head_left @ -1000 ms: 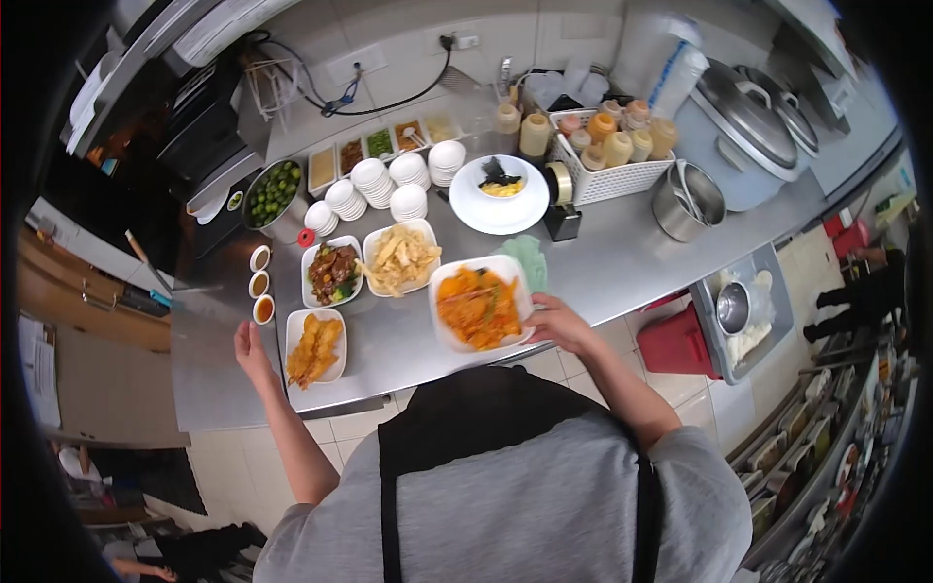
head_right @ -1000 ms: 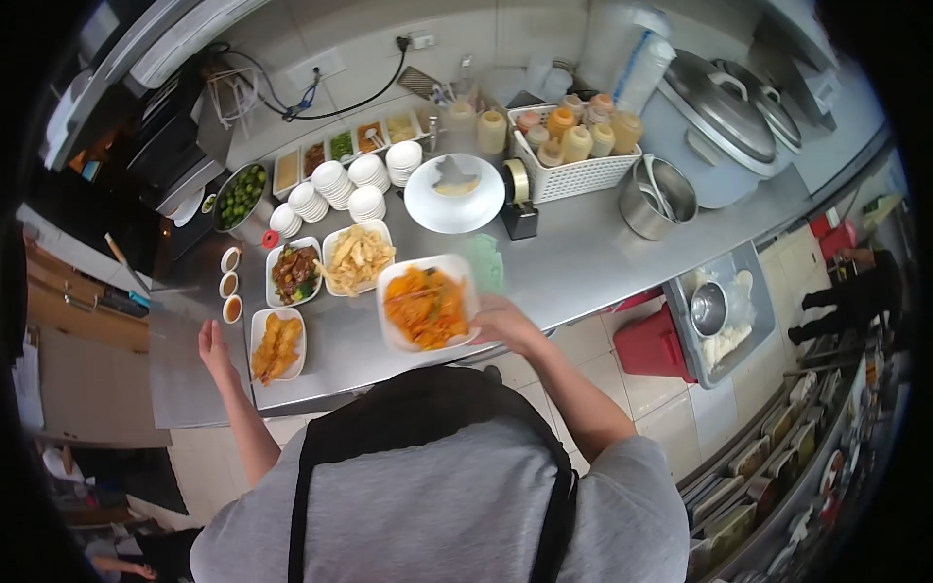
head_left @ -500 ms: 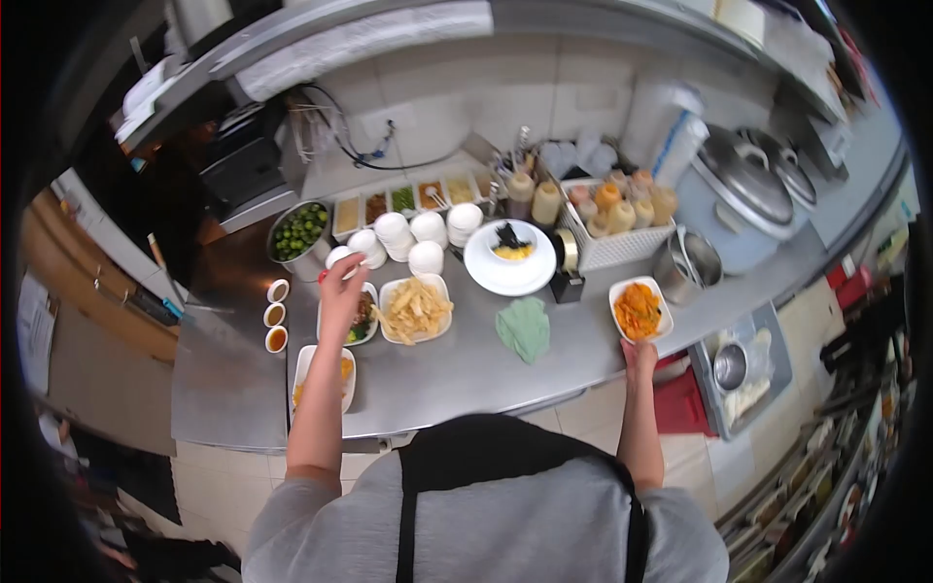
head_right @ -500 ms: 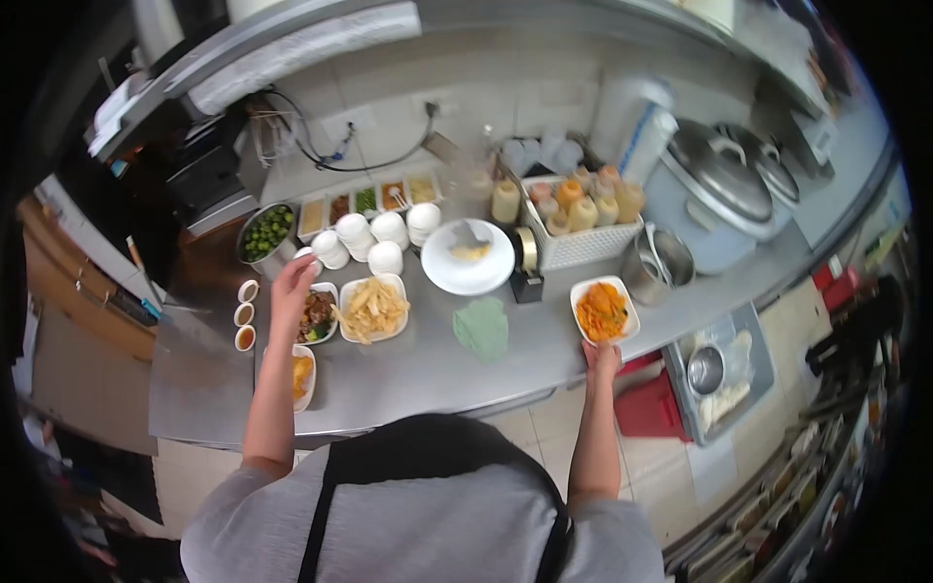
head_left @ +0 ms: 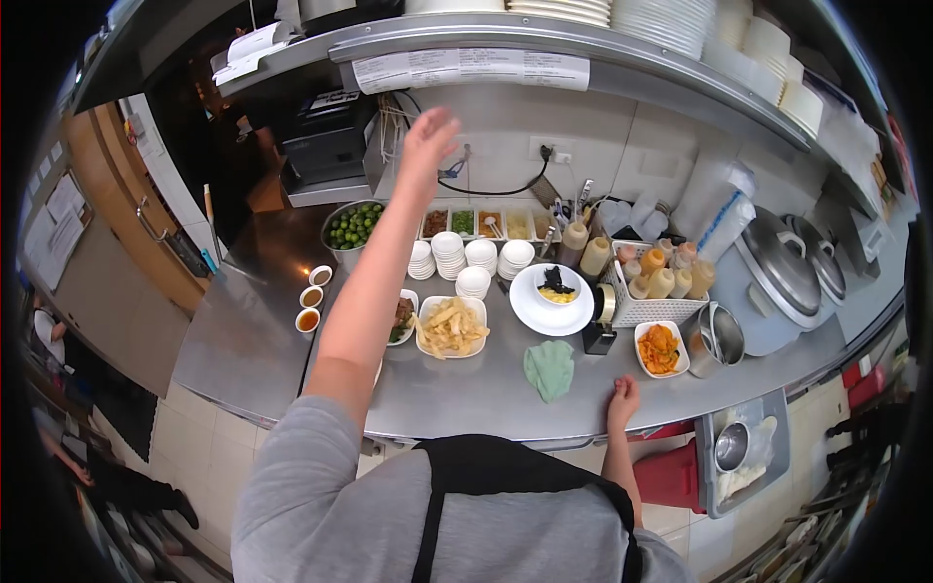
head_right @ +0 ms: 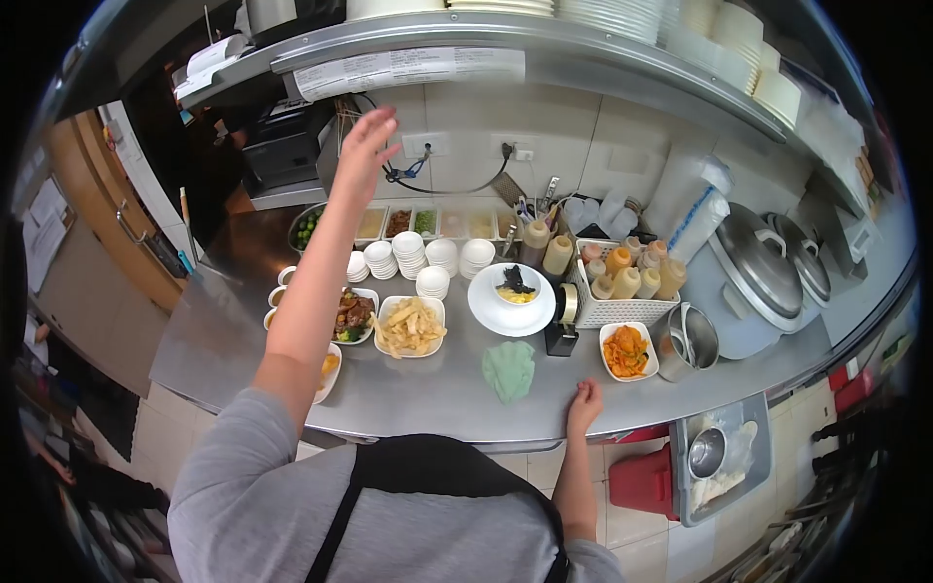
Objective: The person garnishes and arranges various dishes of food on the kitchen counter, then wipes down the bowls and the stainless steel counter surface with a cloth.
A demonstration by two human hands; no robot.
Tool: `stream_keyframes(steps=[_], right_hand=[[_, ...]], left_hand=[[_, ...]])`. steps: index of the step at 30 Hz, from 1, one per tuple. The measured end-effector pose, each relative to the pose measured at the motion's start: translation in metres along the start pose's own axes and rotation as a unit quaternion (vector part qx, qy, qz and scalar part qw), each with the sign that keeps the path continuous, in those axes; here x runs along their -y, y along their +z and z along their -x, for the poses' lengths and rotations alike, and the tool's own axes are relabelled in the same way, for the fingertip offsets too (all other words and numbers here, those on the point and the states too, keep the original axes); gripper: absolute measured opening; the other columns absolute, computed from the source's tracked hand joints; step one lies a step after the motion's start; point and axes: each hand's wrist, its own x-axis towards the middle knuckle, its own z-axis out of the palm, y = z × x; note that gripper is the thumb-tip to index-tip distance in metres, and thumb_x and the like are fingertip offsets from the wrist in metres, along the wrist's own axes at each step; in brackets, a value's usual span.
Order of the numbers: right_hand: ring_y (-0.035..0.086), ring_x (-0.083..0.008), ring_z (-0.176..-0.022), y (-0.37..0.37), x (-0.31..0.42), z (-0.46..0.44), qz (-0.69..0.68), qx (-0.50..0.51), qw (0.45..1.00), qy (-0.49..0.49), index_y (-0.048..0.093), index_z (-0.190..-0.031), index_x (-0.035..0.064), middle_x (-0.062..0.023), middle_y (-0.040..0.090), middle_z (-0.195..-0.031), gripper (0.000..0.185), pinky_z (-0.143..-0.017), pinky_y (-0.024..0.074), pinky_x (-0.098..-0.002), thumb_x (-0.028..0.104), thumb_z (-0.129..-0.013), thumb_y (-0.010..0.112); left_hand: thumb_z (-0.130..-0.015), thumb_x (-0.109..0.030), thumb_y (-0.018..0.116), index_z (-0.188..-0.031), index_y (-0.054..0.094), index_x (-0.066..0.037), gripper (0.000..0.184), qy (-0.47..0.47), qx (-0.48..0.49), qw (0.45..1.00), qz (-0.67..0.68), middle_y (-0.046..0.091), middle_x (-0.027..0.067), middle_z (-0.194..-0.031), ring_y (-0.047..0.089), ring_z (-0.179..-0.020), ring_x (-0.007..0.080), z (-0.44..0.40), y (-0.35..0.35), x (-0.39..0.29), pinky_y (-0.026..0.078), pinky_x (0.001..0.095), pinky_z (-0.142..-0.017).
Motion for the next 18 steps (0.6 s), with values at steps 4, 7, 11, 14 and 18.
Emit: stream_keyframes(steps=[4,7,11,14,18], right_hand=[[0.054,-0.0258,-0.070,0.009,0.020,0.010,0.258,0.002,0.949,-0.180,0.057,-0.083,-0.0025,-0.0159,0.055,-0.078,0.009,-0.065,0.0427,-0.0320,0.000,-0.076,0.051],[0.054,-0.0261,-0.070,0.007,0.021,0.012,0.277,0.006,0.944,-0.179,0.056,-0.084,-0.0025,-0.0153,0.054,-0.077,0.010,-0.066,0.0428,-0.0316,0.000,-0.077,0.050],[0.054,-0.0256,-0.071,0.008,0.020,0.010,0.272,0.014,0.943,-0.189,0.057,-0.085,-0.0021,-0.0145,0.055,-0.078,0.011,-0.066,0.0429,-0.0316,0.000,-0.077,0.050],[0.053,-0.0248,-0.072,0.010,0.024,0.014,0.277,0.022,0.943,-0.182,0.056,-0.088,-0.0021,-0.0140,0.054,-0.081,0.013,-0.066,0.0430,-0.0315,0.002,-0.077,0.050],[0.052,-0.0283,-0.079,0.046,0.042,0.038,0.265,0.155,0.930,-0.202,0.055,-0.100,0.0003,-0.0155,0.053,-0.089,0.025,-0.068,0.0421,-0.0351,0.005,-0.075,0.055]], left_hand=[[-0.076,-0.011,0.053,-0.111,0.045,-0.006,0.036,-0.046,0.032,0.957,0.285,0.043,0.0095,-0.117,0.038,-0.112,0.0287,-0.032,-0.007,-0.008,0.031,0.0433,-0.092],[-0.074,-0.008,0.051,-0.099,0.050,-0.006,0.025,-0.050,0.086,0.931,0.352,0.048,0.0113,-0.110,0.038,-0.112,0.0310,-0.037,-0.007,-0.010,0.029,0.0472,-0.095],[-0.075,-0.010,0.050,-0.096,0.052,-0.008,0.021,-0.103,0.130,0.899,0.405,0.052,0.0125,-0.106,0.039,-0.111,0.0302,-0.013,-0.001,-0.018,0.029,0.0476,-0.097],[-0.077,-0.011,0.048,-0.098,0.052,-0.010,0.021,-0.102,0.151,0.891,0.416,0.051,0.0116,-0.107,0.042,-0.109,0.0281,-0.002,-0.007,-0.018,0.032,0.0454,-0.095],[-0.081,-0.027,0.052,-0.103,0.052,-0.009,0.029,-0.111,0.234,0.933,0.248,0.054,0.0075,-0.104,0.049,-0.100,0.0177,0.055,-0.025,0.028,0.040,0.0333,-0.083]])
